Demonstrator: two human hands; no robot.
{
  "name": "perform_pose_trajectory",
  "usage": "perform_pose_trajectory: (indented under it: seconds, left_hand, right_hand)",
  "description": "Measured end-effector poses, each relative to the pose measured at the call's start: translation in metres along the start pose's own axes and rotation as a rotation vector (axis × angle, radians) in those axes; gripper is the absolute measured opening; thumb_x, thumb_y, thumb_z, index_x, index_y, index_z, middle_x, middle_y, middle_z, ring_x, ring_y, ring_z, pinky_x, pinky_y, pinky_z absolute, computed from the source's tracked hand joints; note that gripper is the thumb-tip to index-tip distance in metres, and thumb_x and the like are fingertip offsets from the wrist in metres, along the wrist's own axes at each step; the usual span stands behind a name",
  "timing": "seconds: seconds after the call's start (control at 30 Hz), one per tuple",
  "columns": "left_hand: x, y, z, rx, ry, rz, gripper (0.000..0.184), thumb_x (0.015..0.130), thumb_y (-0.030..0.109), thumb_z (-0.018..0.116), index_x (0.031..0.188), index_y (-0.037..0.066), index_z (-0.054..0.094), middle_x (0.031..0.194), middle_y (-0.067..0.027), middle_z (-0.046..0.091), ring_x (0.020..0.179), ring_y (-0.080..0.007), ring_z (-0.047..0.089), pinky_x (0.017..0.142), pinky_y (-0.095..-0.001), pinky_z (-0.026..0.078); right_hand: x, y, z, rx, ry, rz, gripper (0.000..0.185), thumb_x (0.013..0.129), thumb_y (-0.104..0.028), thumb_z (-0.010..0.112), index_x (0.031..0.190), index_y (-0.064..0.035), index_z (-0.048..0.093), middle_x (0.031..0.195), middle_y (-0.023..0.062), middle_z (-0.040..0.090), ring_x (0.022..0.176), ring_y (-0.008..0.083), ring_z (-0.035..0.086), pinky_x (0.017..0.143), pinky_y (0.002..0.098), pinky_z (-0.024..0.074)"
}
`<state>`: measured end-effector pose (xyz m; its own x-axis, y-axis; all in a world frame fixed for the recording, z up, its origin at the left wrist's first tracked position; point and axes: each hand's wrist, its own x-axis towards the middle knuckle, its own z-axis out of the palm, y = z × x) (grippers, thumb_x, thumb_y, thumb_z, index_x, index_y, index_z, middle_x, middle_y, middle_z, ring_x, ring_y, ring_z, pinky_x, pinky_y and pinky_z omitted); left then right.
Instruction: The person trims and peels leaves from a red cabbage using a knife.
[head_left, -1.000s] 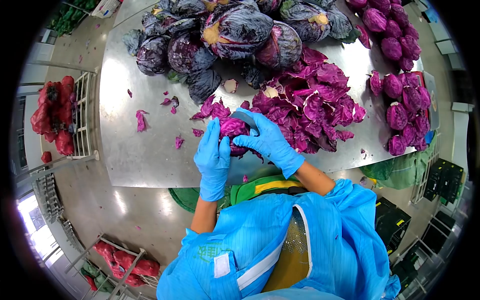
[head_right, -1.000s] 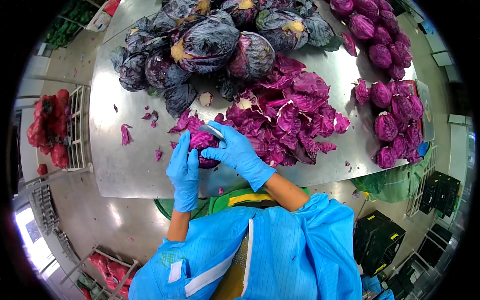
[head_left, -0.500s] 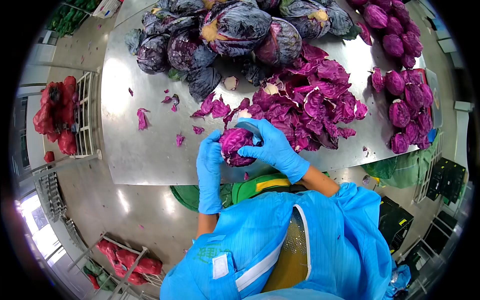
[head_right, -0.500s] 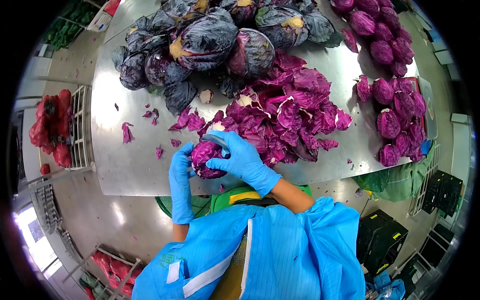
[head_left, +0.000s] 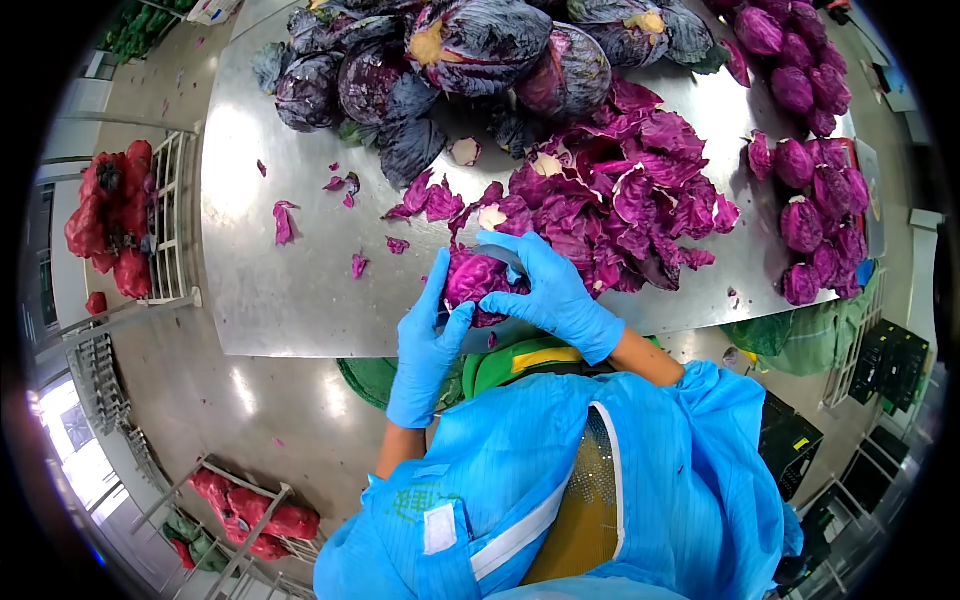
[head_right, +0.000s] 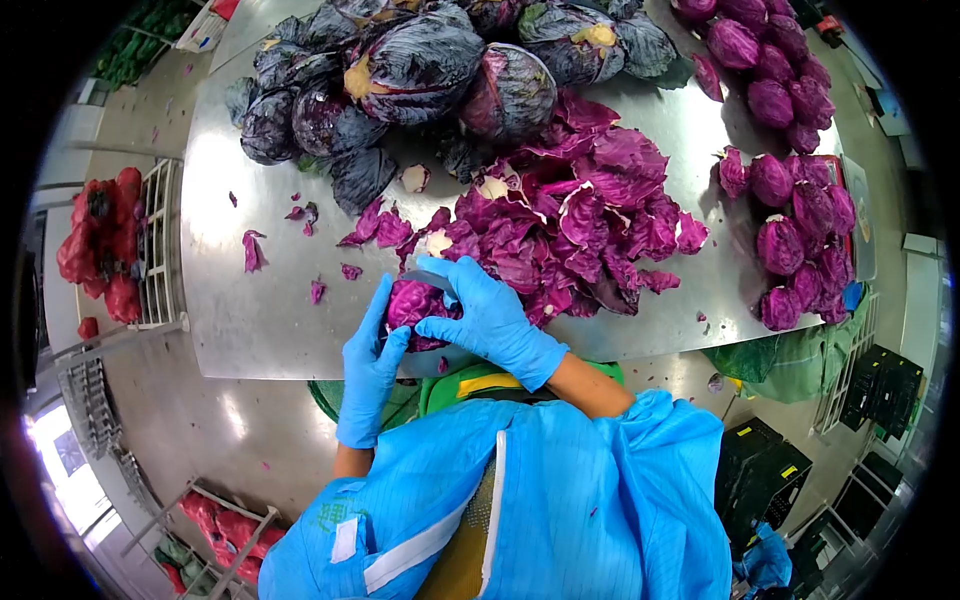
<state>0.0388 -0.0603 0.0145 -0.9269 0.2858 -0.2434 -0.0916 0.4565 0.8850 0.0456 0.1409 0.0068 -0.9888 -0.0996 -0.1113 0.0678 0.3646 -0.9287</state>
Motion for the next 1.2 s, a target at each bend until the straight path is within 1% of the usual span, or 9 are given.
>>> perform_pose_trajectory:
  seconds: [0.23,0.37,0.5,0.6,0.67,0.73,0.8,0.87,1.2]
  left_hand:
    - [0.002,0.014,0.037,-0.2,0.259,0.19,0.07,0.081,-0.004,0.06,0.146,0.004,0.036,0.135,-0.0199,0.05,0.11,-0.0236,0.061,0.086,-0.0326,0.053]
    - [0.006,-0.005,0.046,0.104,0.316,0.336,0.088,0.07,-0.012,0.06,0.15,0.008,0.029,0.125,-0.0175,0.053,0.096,-0.0261,0.065,0.083,-0.0313,0.054]
    - [0.006,0.04,0.007,0.074,-0.087,0.017,0.092,0.073,0.007,0.072,0.152,0.014,0.025,0.117,-0.0145,0.053,0.101,-0.0256,0.062,0.084,-0.0355,0.054]
    - [0.045,0.043,0.002,0.242,-0.031,0.478,0.104,0.065,0.029,0.084,0.151,0.014,0.027,0.139,-0.0188,0.045,0.129,-0.0321,0.046,0.107,-0.0424,0.039]
    - [0.058,0.033,0.005,0.061,-0.492,0.326,0.108,0.058,0.031,0.086,0.15,0.012,0.031,0.147,-0.0185,0.039,0.135,-0.032,0.04,0.112,-0.0422,0.033]
    - [0.056,0.025,0.012,0.115,-0.445,0.369,0.104,0.057,0.029,0.086,0.146,0.01,0.037,0.145,-0.0156,0.042,0.133,-0.0322,0.043,0.111,-0.0423,0.035]
    - [0.052,0.028,0.017,0.077,-0.381,0.375,0.1,0.058,0.028,0.086,0.145,0.009,0.039,0.144,-0.0153,0.043,0.131,-0.0321,0.044,0.11,-0.0422,0.036]
    - [0.047,0.026,0.023,0.081,-0.266,0.367,0.098,0.058,0.026,0.086,0.143,0.007,0.041,0.141,-0.0154,0.045,0.129,-0.0318,0.046,0.108,-0.0416,0.038]
    - [0.035,0.022,0.04,0.097,-0.104,0.364,0.099,0.059,0.025,0.086,0.144,0.007,0.038,0.138,-0.0174,0.046,0.126,-0.0321,0.048,0.105,-0.0411,0.041]
  right_hand:
    - [0.009,-0.006,-0.012,-0.035,-0.012,-0.124,0.073,0.078,-0.034,0.077,0.139,-0.0093,0.047,0.101,0.0091,0.049,0.088,0.0187,0.052,0.083,0.0338,0.0462]
    - [0.021,0.004,-0.018,0.216,0.011,-0.052,0.066,0.081,-0.035,0.073,0.136,-0.0077,0.049,0.108,0.0079,0.053,0.097,0.0178,0.055,0.088,0.0327,0.0453]
    - [0.032,0.015,-0.041,0.187,-0.072,0.017,0.052,0.081,-0.028,0.073,0.126,-0.0081,0.056,0.104,0.0057,0.055,0.092,0.0158,0.054,0.084,0.0303,0.0467]
    - [0.033,0.007,-0.039,0.157,-0.149,-0.028,0.051,0.079,-0.023,0.075,0.123,-0.0056,0.056,0.107,0.005,0.051,0.088,0.0136,0.051,0.082,0.0286,0.0475]
    - [0.028,0.019,-0.028,0.408,0.066,0.041,0.049,0.082,-0.022,0.074,0.123,-0.0042,0.055,0.104,0.0043,0.053,0.087,0.0116,0.05,0.081,0.027,0.047]
    - [0.016,0.014,-0.037,0.319,0.295,0.193,0.038,0.085,-0.024,0.073,0.116,-0.0045,0.061,0.087,0.0001,0.057,0.077,0.0101,0.051,0.074,0.0253,0.0464]
    - [-0.005,0.015,-0.049,0.26,0.294,0.225,0.035,0.085,-0.024,0.073,0.112,-0.0047,0.063,0.085,-0.0006,0.058,0.074,0.0101,0.051,0.07,0.0253,0.0465]
    - [-0.026,0.011,-0.052,0.242,0.119,0.34,0.035,0.086,-0.017,0.072,0.115,-0.0007,0.062,0.106,0.0048,0.067,0.088,0.0074,0.058,0.081,0.0247,0.0495]
    - [-0.036,0.018,-0.044,0.554,0.078,0.396,0.038,0.077,-0.023,0.082,0.103,-0.0016,0.063,0.087,0.0001,0.06,0.082,0.008,0.056,0.074,0.0255,0.0493]
